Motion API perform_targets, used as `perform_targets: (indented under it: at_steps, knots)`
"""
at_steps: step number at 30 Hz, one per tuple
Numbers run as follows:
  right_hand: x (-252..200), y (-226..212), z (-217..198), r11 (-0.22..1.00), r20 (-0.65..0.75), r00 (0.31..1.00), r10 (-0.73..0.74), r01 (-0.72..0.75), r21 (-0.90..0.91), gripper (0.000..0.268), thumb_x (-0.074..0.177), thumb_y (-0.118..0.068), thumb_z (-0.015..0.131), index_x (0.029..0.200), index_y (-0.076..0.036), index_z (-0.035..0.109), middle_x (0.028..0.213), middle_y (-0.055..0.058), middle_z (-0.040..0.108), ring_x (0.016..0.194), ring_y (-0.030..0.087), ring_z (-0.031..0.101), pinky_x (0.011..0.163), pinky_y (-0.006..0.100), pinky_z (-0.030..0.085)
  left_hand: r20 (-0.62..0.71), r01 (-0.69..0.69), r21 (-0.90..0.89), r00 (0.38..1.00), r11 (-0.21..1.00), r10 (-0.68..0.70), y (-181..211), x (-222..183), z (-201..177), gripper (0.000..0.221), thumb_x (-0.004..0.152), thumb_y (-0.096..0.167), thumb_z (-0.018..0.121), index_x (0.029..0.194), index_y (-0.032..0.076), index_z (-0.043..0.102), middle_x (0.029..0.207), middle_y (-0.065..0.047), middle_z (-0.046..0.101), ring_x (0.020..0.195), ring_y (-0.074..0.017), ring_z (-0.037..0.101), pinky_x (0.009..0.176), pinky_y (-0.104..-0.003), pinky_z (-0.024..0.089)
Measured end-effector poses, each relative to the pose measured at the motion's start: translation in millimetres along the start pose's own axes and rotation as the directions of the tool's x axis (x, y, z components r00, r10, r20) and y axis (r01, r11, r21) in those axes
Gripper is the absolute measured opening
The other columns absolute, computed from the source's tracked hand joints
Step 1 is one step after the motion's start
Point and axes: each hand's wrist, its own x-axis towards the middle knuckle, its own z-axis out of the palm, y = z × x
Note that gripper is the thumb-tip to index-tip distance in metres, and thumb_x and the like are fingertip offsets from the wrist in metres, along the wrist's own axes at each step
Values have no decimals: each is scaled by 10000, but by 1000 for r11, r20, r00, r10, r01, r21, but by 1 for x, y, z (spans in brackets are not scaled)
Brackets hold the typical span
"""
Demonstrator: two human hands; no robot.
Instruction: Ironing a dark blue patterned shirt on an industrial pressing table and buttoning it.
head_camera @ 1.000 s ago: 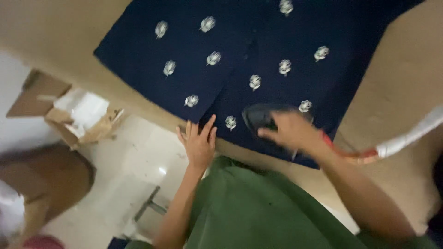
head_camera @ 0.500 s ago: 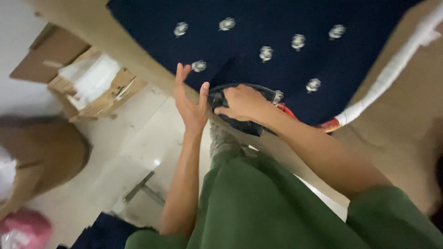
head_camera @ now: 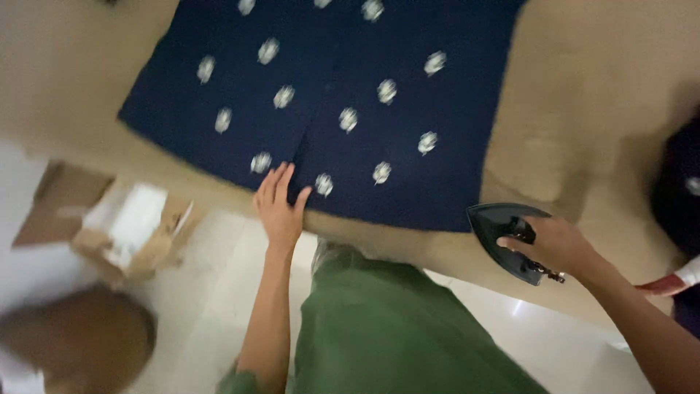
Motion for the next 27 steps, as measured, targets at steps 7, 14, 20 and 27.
perform_targets:
  at_steps: [7, 14, 20, 27]
  knots:
    - [9, 25, -14, 704, -227, 726, 649, -460, 542, 644, 882, -639, 796, 837, 3, 782, 735, 181, 702, 664, 307, 683, 538, 447, 478, -58, 44, 11, 997, 999, -44, 5, 26, -10, 471, 1011, 524, 581, 1301, 165, 670, 1231, -50, 690, 1050, -285, 646, 860, -441, 517]
    - [55, -161, -47, 906, -923, 79, 376, 179, 385, 268, 1012, -31, 900, 1170, 10, 687, 1023, 157, 688, 862, 269, 653, 750, 368, 499, 166, 35, -199, 986, 979, -1, -2, 150, 39, 328, 922, 321, 703, 1200, 148, 681, 1154, -112, 674, 1066, -342, 616, 917, -475, 465]
    - [190, -338, -86, 706, -806, 544, 234, 475, 525, 104, 878, -182, 820, 959, -159, 759, 831, 34, 722, 777, 252, 728, 679, 375, 594, 376, -75, -108, 920, 991, 111, -32, 210, 96, 363, 859, 367, 765, 1119, 177, 598, 1004, -66, 622, 924, -308, 711, 789, -413, 570]
    - [283, -354, -95, 798, -753, 623, 210, 336, 500, 187, 840, -240, 765, 1016, -180, 783, 865, 89, 698, 830, 335, 730, 722, 476, 607, 470, 13, -167, 880, 986, 67, -44, 232, 113, 119, 930, 251, 627, 957, 140, 661, 849, -92, 632, 823, -339, 721, 697, -453, 588]
